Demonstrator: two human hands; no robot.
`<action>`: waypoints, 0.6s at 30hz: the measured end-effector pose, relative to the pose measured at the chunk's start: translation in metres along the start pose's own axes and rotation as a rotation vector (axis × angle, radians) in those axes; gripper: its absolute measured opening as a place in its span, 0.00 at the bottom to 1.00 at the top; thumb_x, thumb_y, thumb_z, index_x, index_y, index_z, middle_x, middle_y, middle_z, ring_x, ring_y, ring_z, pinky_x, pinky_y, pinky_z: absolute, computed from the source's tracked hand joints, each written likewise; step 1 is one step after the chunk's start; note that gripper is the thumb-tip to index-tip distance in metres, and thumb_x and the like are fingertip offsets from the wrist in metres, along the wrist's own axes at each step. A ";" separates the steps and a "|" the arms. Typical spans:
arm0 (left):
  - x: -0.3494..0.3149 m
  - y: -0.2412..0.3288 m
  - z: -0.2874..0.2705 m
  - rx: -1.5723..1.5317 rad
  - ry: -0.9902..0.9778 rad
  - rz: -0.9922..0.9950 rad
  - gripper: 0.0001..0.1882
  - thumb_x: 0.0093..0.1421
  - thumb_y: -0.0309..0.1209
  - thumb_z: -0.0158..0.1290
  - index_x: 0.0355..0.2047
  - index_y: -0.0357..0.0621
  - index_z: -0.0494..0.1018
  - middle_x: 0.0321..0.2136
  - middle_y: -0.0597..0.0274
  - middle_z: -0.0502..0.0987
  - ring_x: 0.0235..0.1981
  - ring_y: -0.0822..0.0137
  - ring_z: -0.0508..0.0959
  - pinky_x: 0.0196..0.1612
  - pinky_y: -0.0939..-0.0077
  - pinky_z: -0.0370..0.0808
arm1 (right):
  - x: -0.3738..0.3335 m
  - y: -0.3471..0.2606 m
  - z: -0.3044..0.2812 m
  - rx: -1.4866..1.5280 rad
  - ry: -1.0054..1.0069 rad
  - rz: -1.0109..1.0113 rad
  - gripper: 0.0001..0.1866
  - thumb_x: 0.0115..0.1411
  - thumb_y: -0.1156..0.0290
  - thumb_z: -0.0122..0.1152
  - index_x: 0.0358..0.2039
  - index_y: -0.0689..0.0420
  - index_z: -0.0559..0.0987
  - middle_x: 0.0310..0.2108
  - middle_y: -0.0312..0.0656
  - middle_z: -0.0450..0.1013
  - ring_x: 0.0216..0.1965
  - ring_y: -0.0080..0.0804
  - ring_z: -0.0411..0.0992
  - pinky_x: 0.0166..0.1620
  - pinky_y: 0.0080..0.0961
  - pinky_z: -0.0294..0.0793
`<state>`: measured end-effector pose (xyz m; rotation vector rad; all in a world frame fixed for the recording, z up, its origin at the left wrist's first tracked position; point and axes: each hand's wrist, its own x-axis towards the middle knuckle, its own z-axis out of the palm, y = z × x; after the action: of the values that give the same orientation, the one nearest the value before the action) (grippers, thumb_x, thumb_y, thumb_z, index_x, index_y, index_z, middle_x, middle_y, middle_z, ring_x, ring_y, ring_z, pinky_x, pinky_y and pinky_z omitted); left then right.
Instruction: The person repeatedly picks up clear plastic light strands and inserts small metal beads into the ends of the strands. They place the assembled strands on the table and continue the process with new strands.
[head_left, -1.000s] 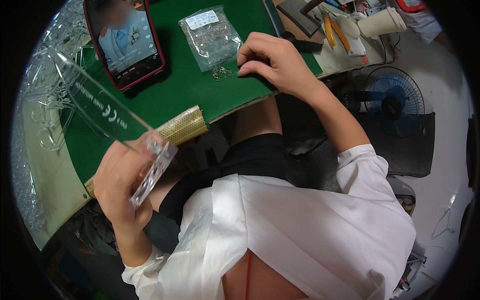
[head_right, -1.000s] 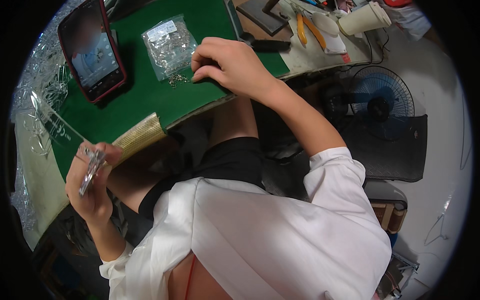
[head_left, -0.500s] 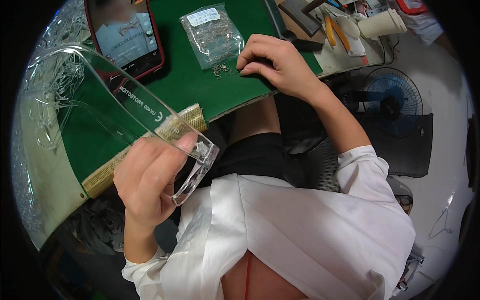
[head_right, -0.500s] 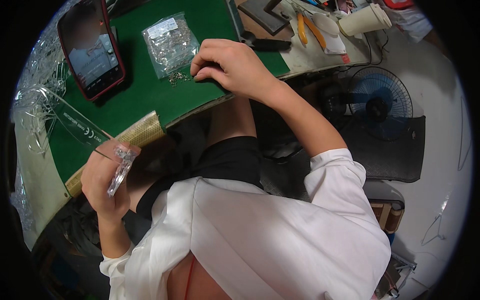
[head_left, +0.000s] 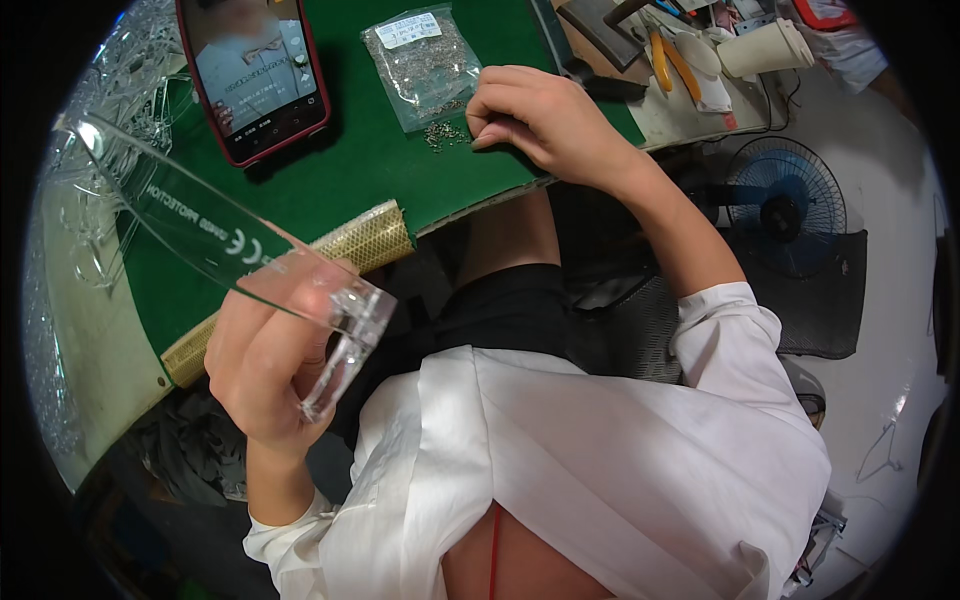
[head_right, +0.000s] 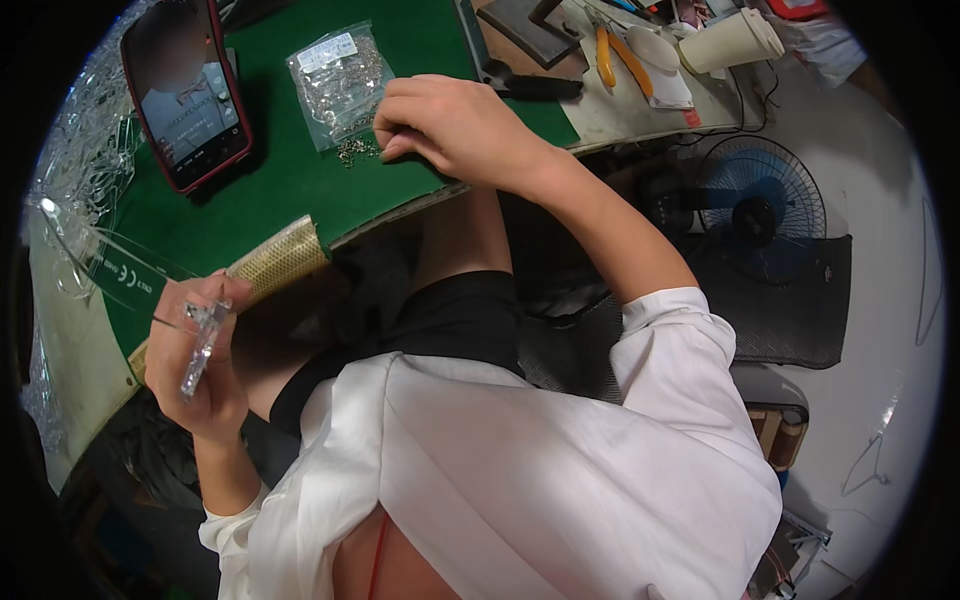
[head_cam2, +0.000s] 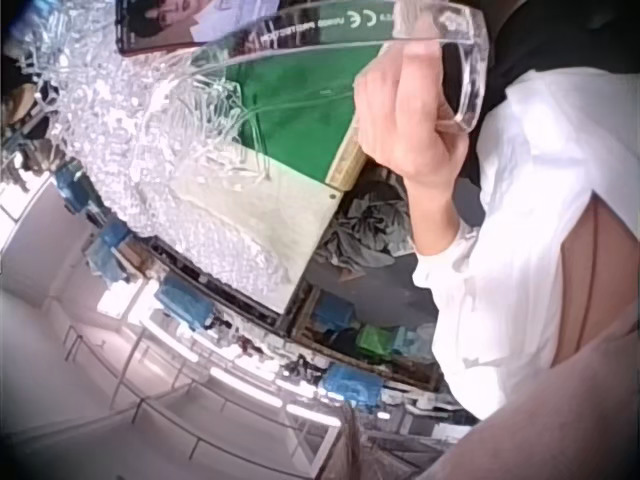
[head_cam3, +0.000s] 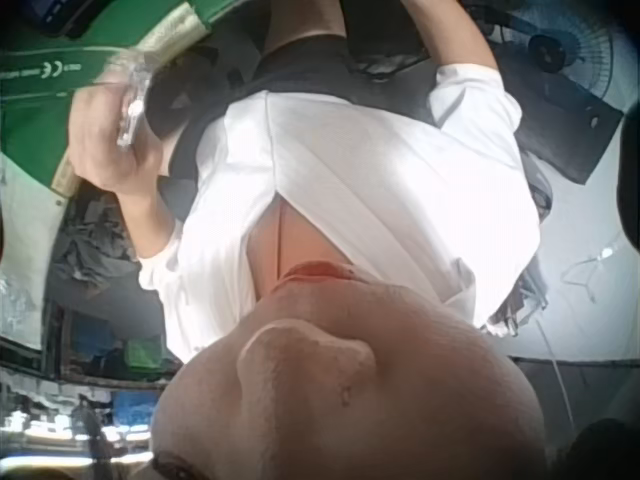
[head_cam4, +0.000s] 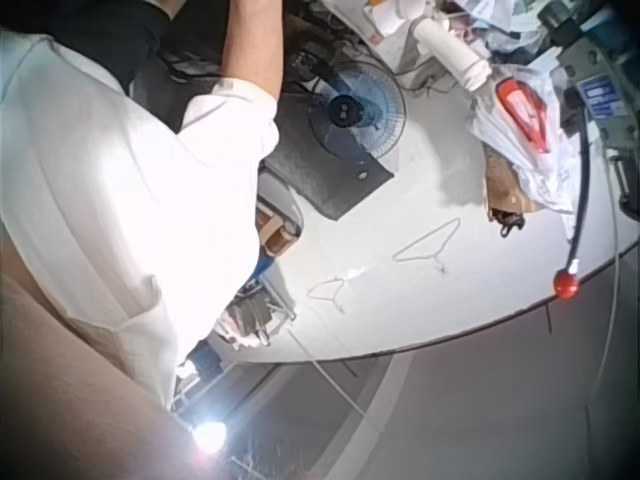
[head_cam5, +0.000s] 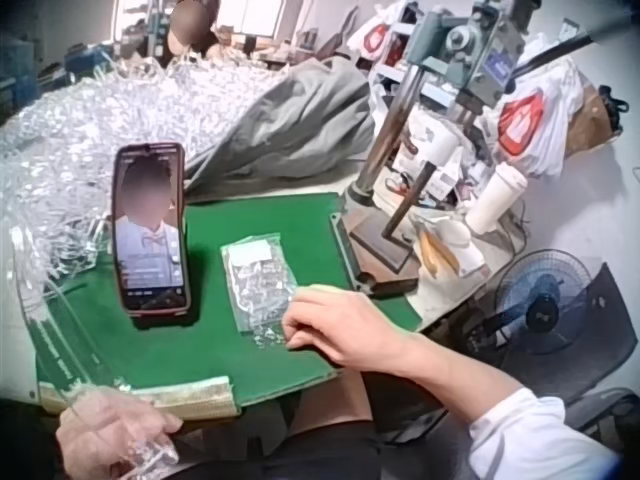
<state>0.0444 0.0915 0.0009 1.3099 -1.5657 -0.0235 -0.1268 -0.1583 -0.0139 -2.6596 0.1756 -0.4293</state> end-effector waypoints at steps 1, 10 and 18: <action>0.005 0.003 0.001 -0.014 -0.005 0.036 0.16 0.54 0.12 0.51 0.45 0.28 0.69 0.30 0.43 0.77 0.30 0.55 0.79 0.38 0.61 0.78 | -0.002 0.001 0.000 -0.032 0.003 -0.015 0.06 0.53 0.75 0.63 0.29 0.59 0.74 0.28 0.38 0.68 0.31 0.37 0.70 0.33 0.30 0.69; 0.060 0.008 0.060 -0.402 -0.051 0.053 0.22 0.39 0.14 0.53 0.38 0.38 0.77 0.27 0.54 0.77 0.25 0.56 0.76 0.27 0.71 0.72 | -0.015 -0.011 -0.033 0.588 0.293 0.030 0.05 0.61 0.73 0.53 0.31 0.61 0.70 0.28 0.36 0.65 0.31 0.24 0.64 0.38 0.18 0.64; 0.068 -0.001 0.087 -0.630 -0.149 -0.065 0.12 0.55 0.12 0.50 0.40 0.31 0.74 0.31 0.51 0.78 0.31 0.63 0.79 0.34 0.75 0.75 | -0.005 -0.052 -0.087 0.320 0.343 -0.287 0.07 0.53 0.75 0.63 0.28 0.62 0.75 0.27 0.39 0.69 0.28 0.28 0.68 0.31 0.19 0.67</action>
<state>-0.0052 -0.0065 0.0063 0.8676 -1.4677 -0.6183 -0.1572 -0.1461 0.0822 -2.2842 -0.1635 -0.9234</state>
